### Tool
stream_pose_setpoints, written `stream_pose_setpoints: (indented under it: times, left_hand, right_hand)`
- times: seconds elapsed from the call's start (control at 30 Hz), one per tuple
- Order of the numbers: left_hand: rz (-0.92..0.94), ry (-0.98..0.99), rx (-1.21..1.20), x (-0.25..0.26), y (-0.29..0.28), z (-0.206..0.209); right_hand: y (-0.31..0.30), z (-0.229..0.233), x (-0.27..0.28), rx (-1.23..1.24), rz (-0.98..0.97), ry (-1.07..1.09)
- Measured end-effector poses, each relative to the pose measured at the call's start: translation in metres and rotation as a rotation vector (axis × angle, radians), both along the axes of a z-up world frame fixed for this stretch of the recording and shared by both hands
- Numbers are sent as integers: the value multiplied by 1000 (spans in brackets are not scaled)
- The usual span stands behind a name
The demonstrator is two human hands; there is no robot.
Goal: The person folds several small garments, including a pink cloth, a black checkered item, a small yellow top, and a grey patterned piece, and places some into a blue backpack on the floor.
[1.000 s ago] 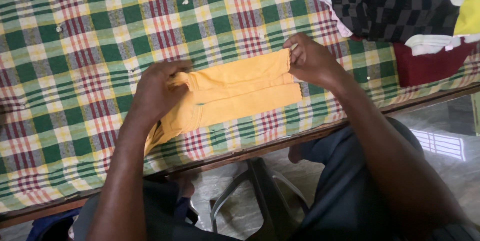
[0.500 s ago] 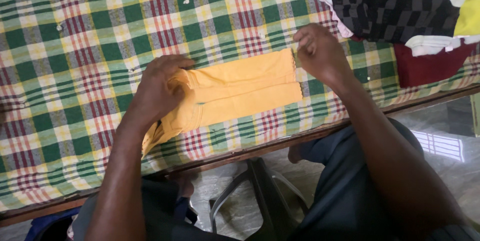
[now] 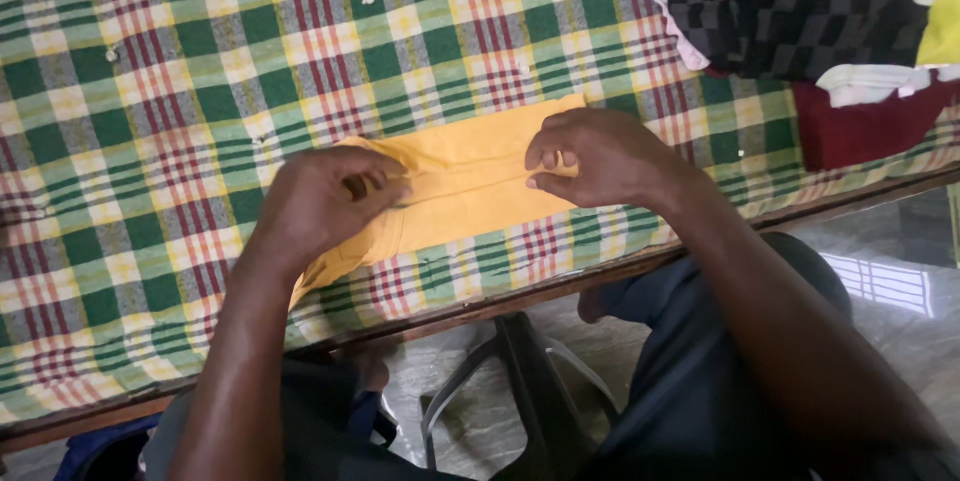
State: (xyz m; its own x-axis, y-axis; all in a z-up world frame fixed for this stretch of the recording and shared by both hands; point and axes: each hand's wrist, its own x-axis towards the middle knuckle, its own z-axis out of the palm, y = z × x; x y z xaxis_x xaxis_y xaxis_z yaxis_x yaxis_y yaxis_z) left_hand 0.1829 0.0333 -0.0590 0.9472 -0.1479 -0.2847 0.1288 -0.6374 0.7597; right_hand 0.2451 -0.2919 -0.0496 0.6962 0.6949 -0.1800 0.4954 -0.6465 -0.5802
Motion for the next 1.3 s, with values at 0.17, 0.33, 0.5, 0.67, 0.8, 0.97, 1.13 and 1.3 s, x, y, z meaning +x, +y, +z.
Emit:
stream_pose_setpoints:
  times: [0.17, 0.33, 0.5, 0.67, 0.8, 0.97, 1.13, 1.3]
  left_hand:
    - [-31, 220, 47, -3, 2, -5]
    - [-110, 239, 1, -1, 10, -14]
    - [-43, 198, 48, 0, 8, -7]
    - [84, 117, 76, -1, 3, 10]
    - [-113, -542, 177, 6, 9, 3]
    - [-166, -602, 267, 10, 22, -21]
    - [-160, -498, 392, 8, 33, -23]
    - [-75, -417, 219, 4, 30, -10]
  right_hand:
    - [1, -2, 1, -100, 44, 17]
    - [-2, -9, 2, -110, 40, 29]
    - [-4, -11, 3, -44, 36, -47]
    - [0, -8, 6, -71, -22, -43]
    - [-1, -12, 6, -40, 23, -205]
    - [-5, -23, 8, -119, 26, -171]
    - [-7, -25, 8, -117, 45, -177]
    - [-9, -24, 9, -141, 31, -143]
